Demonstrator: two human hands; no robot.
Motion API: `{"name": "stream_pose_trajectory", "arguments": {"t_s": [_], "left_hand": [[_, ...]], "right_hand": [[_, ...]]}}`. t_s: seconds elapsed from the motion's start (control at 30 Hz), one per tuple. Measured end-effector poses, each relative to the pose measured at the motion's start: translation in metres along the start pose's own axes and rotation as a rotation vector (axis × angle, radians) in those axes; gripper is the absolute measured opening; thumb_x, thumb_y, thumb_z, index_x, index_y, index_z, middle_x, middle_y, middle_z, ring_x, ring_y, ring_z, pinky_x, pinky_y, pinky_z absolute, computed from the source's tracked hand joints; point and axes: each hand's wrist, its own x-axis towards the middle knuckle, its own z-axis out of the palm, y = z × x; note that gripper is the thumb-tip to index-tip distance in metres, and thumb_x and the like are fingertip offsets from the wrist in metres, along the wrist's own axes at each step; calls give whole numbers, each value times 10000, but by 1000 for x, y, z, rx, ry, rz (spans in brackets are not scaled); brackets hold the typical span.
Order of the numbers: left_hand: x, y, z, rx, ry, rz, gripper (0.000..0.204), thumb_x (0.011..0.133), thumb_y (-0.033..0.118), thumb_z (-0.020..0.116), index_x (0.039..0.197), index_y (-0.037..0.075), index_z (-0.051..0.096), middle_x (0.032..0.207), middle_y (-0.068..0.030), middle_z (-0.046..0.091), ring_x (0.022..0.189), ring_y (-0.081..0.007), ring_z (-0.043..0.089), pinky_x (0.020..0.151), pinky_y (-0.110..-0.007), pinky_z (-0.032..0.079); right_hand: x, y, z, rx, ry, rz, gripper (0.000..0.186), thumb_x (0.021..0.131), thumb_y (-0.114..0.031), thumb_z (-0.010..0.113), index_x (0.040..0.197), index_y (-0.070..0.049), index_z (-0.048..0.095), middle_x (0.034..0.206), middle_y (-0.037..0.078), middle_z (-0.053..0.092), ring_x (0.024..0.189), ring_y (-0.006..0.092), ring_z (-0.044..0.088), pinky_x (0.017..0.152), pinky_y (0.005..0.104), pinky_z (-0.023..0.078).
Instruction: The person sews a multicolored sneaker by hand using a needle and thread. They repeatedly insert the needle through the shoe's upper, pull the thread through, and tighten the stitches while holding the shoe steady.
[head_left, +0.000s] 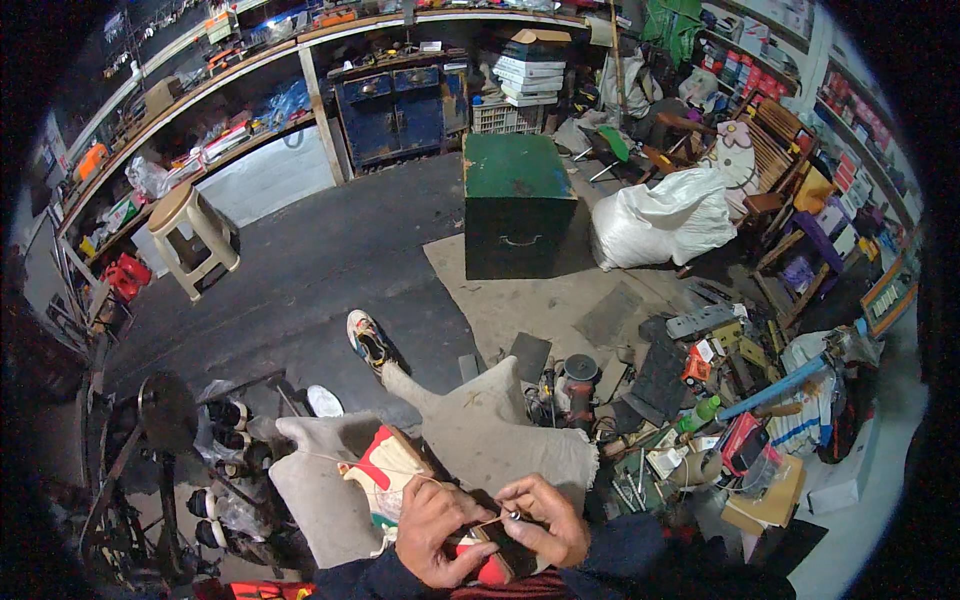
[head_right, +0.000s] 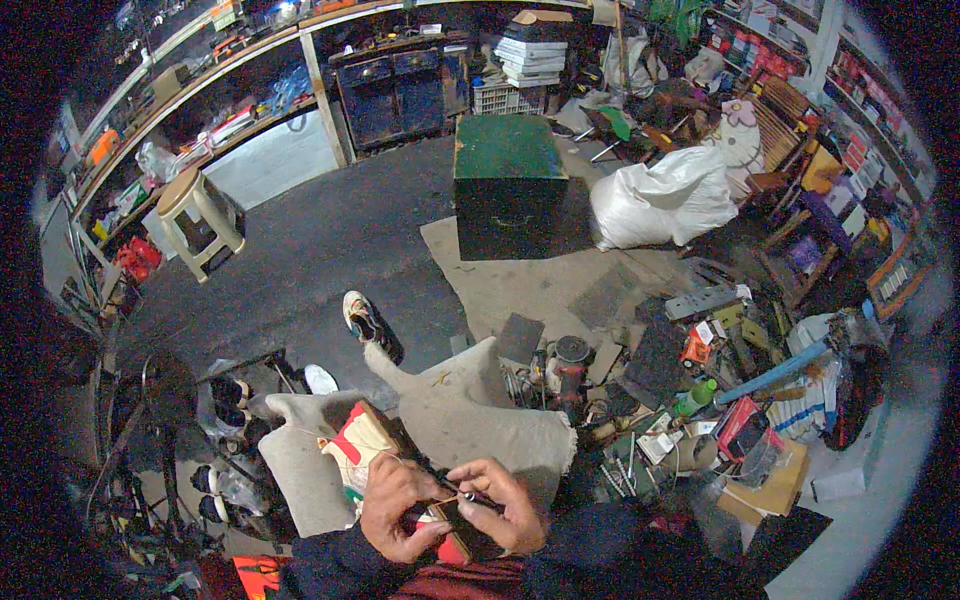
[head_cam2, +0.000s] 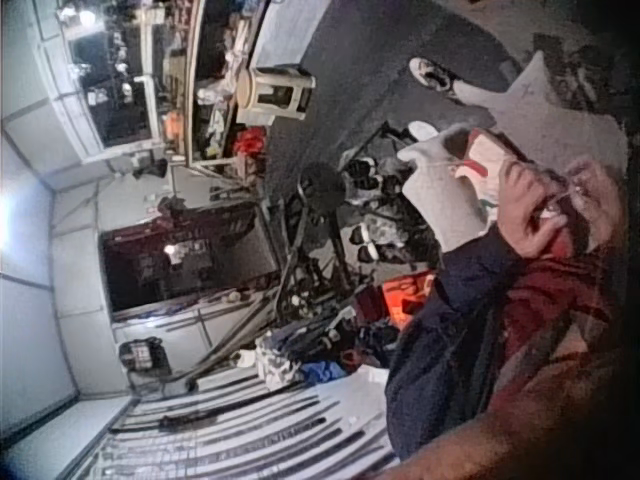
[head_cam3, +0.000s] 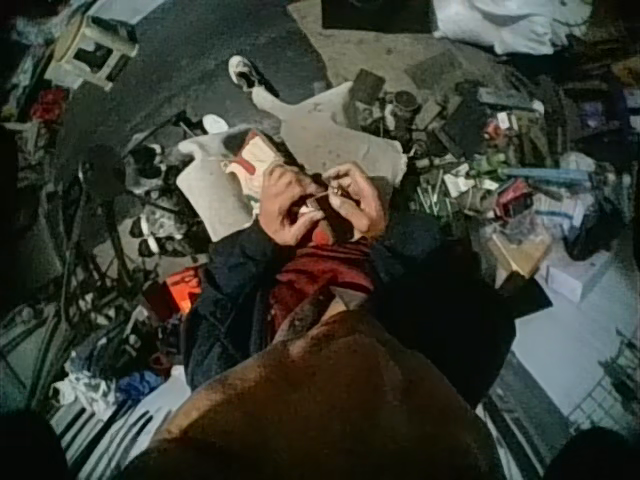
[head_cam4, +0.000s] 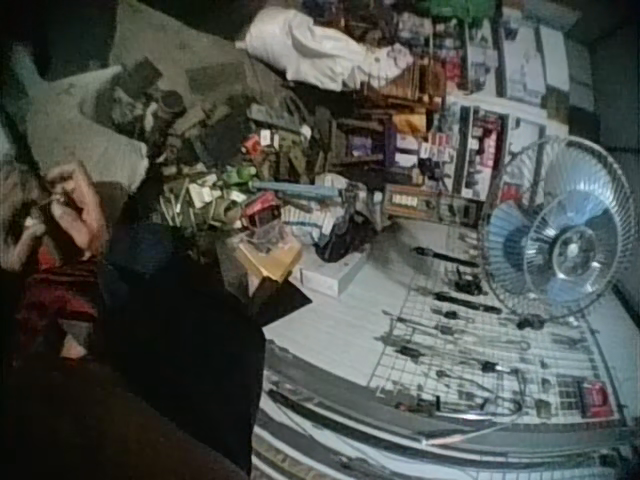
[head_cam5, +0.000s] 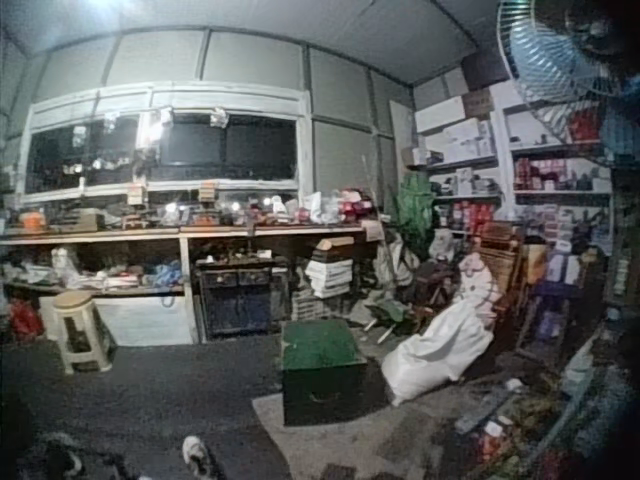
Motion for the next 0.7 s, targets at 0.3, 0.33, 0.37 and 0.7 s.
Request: {"name": "stream_pose_trajectory", "arguments": {"t_s": [0.3,0.33,0.37,0.7], "left_hand": [[1,13,11,-77,27,-182,305,736,136,765,1029,66,720,869,-99,624,860,-318,581,836,-410,430],[1,14,12,-94,41,-226,305,738,119,763,1032,49,719,874,-101,632,878,-321,583,841,-402,440],[1,15,11,-95,50,-230,325,737,106,771,1047,31,711,908,-119,636,889,-306,583,832,-392,445],[0,15,10,-108,92,-218,150,759,52,746,906,78,758,839,-80,573,835,-265,570,766,-361,468]], "right_hand": [[-5,-15,-23,-172,-88,25,436,983,-66,590,1373,34,423,918,102,682,778,105,612,711,254,493],[-6,-15,-23,-196,-88,15,421,981,-68,594,1367,28,458,894,83,694,847,102,655,749,256,509],[-4,-15,-21,-252,-85,-24,412,974,-75,604,1348,37,474,899,88,699,833,109,662,740,259,512],[3,-10,-17,-253,-100,-69,275,949,-108,641,1176,21,554,881,92,720,803,113,677,744,279,517]]}}
